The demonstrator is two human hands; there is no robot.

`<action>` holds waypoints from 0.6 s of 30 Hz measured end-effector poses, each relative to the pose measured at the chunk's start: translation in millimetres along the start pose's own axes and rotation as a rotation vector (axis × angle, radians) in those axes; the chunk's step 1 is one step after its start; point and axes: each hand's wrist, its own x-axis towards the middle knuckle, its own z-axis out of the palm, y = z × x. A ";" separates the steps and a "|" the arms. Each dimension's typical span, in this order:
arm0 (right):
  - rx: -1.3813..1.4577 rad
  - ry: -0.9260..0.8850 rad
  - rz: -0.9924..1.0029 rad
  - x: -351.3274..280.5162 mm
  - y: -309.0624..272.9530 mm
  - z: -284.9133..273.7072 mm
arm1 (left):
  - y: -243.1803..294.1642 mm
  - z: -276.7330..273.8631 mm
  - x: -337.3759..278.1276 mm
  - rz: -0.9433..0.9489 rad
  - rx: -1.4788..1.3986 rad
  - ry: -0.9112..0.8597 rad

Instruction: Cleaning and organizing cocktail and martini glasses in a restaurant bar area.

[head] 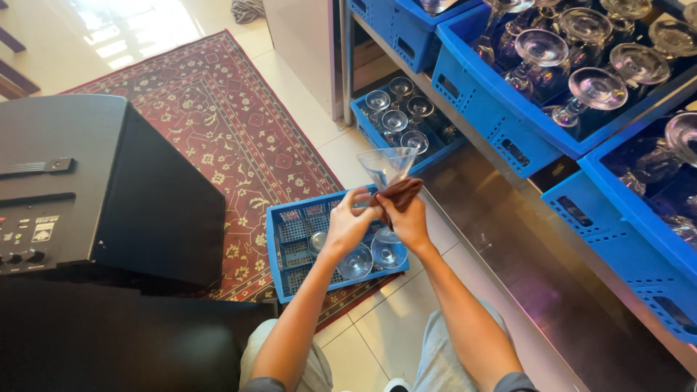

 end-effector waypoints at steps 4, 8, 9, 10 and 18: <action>-0.132 -0.018 0.126 -15.5 -13.1 15.7 | -27.9 14.2 9.0 -0.143 -0.460 -0.156; -0.382 -0.153 -0.051 -29.2 -28.6 27.4 | -48.5 12.1 19.8 -0.192 -0.642 0.045; -0.416 -0.193 -0.018 -30.6 -34.9 29.5 | -50.3 4.9 25.4 -0.205 -0.796 0.076; -0.413 -0.200 -0.014 -33.7 -40.2 29.1 | -45.8 -7.6 27.4 -0.210 -0.794 0.083; 0.454 -0.107 0.349 -19.4 -65.5 10.0 | -68.3 -50.9 30.2 -0.115 -0.540 -0.003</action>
